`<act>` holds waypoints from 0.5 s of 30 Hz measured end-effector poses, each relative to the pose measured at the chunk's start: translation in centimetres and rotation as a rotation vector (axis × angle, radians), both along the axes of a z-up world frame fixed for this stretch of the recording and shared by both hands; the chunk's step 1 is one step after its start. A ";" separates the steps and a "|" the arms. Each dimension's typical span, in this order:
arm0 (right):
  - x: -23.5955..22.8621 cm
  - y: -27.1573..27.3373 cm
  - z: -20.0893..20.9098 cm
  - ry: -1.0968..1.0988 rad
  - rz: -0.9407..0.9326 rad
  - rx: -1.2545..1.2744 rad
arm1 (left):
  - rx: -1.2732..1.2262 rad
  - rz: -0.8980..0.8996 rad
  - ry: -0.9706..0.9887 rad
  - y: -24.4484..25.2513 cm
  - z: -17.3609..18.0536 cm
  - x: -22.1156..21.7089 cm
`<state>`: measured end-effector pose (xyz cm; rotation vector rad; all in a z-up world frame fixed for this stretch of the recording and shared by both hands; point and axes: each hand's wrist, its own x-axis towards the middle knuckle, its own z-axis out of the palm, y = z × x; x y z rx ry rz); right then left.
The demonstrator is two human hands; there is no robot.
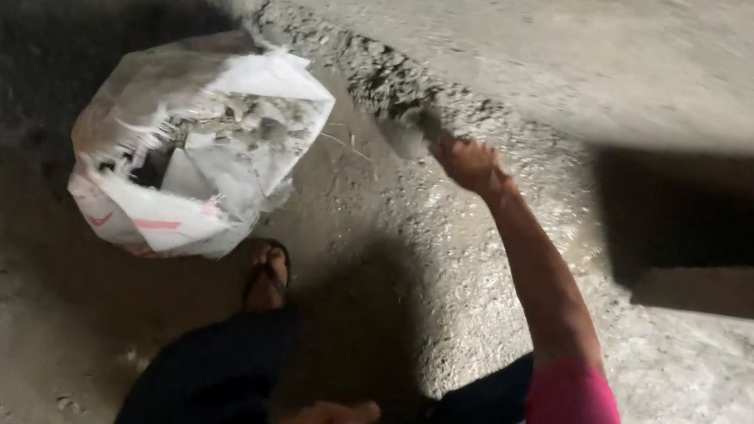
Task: Scraping wet cement from a floor using a board and trowel and handling a cement bag
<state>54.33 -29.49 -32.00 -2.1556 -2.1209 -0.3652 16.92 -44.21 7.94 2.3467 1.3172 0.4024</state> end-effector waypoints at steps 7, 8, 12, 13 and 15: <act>-0.8 0.9 8.4 0.403 -0.186 -0.295 | -0.167 0.178 -0.444 -2.8 -23.7 2.1; -1.4 1.0 8.2 0.324 -0.184 -0.175 | -0.211 0.209 -0.494 -4.7 -25.7 2.0; -0.2 0.3 7.9 0.446 -0.230 -0.341 | -0.418 0.349 -0.725 -10.1 -28.6 -4.2; -0.4 0.9 7.5 0.428 -0.238 -0.290 | -0.464 0.383 -0.778 -11.3 -28.4 -6.4; -1.1 1.8 8.3 0.414 -0.236 -0.230 | -0.540 0.442 -0.883 -12.7 -27.3 -10.9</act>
